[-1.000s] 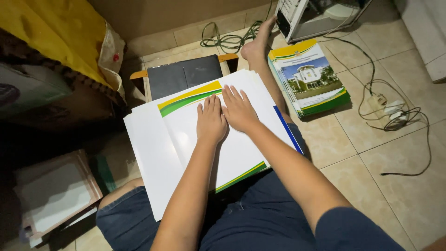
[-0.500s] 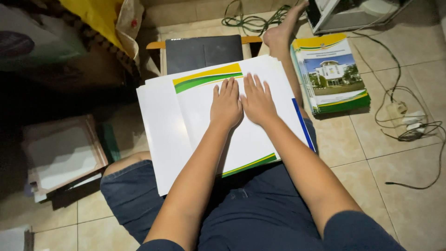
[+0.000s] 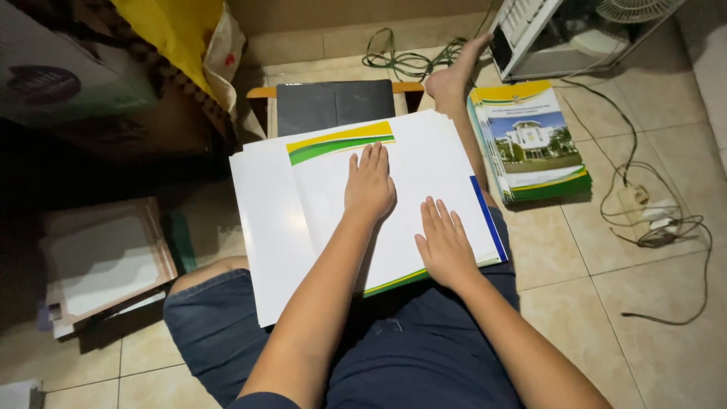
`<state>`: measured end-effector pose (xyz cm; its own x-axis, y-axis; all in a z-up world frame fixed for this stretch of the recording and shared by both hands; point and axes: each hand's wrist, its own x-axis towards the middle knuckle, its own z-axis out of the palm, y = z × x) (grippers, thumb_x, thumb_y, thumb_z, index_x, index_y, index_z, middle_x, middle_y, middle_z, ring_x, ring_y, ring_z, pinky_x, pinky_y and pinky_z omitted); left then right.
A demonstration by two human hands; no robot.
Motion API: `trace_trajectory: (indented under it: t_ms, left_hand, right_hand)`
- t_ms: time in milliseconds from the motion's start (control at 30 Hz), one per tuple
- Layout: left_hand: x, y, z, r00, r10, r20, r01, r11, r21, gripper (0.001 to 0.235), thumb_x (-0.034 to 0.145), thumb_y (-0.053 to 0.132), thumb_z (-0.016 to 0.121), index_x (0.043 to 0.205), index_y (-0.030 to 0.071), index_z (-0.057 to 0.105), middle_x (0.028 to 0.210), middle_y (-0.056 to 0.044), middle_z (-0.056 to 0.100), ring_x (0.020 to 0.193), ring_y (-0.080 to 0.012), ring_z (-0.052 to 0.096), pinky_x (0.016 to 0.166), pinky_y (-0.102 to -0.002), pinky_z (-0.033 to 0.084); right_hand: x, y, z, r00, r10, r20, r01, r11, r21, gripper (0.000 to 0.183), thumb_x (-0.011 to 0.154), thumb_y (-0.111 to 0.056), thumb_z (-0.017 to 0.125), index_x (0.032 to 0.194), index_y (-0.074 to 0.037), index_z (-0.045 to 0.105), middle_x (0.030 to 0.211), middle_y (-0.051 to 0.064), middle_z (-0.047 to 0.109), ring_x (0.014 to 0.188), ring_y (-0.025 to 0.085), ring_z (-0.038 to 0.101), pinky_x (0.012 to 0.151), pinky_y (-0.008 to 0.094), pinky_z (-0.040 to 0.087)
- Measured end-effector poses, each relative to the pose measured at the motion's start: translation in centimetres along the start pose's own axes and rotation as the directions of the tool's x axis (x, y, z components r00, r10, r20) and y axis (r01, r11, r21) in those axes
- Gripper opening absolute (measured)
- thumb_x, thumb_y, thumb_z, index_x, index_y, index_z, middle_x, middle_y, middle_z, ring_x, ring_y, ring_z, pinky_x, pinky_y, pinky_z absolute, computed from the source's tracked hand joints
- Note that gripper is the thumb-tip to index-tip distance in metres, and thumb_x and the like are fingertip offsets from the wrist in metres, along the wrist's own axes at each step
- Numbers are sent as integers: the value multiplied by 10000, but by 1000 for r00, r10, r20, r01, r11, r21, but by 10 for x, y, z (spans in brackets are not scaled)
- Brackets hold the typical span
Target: Pressing and smoothing out the pages of printed booklets to ensure they are flat and well-creased.
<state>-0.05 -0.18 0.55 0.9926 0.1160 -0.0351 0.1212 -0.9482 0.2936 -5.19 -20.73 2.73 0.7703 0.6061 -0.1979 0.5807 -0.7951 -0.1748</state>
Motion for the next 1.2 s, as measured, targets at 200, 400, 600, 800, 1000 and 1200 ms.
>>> trace_trajectory:
  t_ms: [200, 400, 600, 800, 1000, 1200]
  left_hand:
    - [-2, 1, -3, 1000, 13, -6, -13, 1000, -17, 628, 997, 214, 291, 1595, 23, 299, 1681, -153, 288, 1569, -299, 228, 1266, -512, 147]
    - [-1, 0, -1, 1000, 9, -6, -9, 1000, -19, 628, 998, 238, 273, 1591, 34, 310, 1678, -147, 294, 1563, -298, 239, 1262, -504, 163]
    - [4, 15, -4, 995, -53, 83, 48, 997, 63, 821, 974, 554, 257, 1616, 43, 226, 1700, -164, 200, 1582, -323, 139, 1265, -553, 91]
    - [65, 11, -3, 993, -34, 109, 21, 993, 118, 710, 1004, 411, 210, 1642, 100, 203, 1728, -138, 120, 1599, -331, 77, 1257, -595, 64]
    - [59, 13, 6, 994, -1, 109, -15, 988, 151, 651, 1055, 328, 210, 1634, 30, 188, 1722, -146, 158, 1601, -297, 112, 1275, -558, 76]
    - [8, 3, 8, 997, 71, 38, -73, 995, 72, 632, 1028, 264, 241, 1609, 16, 253, 1703, -157, 225, 1582, -292, 197, 1274, -499, 137]
  right_hand:
    - [89, -6, -23, 999, 38, 1, -38, 999, -20, 630, 1096, -374, 246, 1621, -29, 191, 1703, 174, 149, 1580, 308, 93, 1262, 505, 42]
    - [111, -9, -29, 998, 54, -44, -54, 999, 8, 617, 1097, -369, 229, 1616, -36, 228, 1701, 151, 185, 1579, 270, 136, 1264, 474, 60]
    - [22, -7, -19, 1000, 17, 0, -17, 1000, -17, 629, 1085, -365, 270, 1602, -10, 230, 1687, 188, 196, 1569, 321, 143, 1259, 480, 68]
    - [11, 3, -2, 1000, -21, 5, 21, 1000, 10, 636, 1088, -361, 271, 1606, 0, 198, 1686, 201, 179, 1562, 336, 131, 1249, 485, 55]
    - [24, 7, -6, 999, -17, 35, 15, 999, 37, 642, 1094, -385, 248, 1613, -11, 187, 1695, 191, 155, 1569, 330, 105, 1248, 489, 41]
    - [44, 7, -11, 1000, -15, 16, 15, 1000, 6, 651, 1088, -396, 245, 1616, -20, 191, 1697, 186, 150, 1580, 304, 82, 1251, 487, 13]
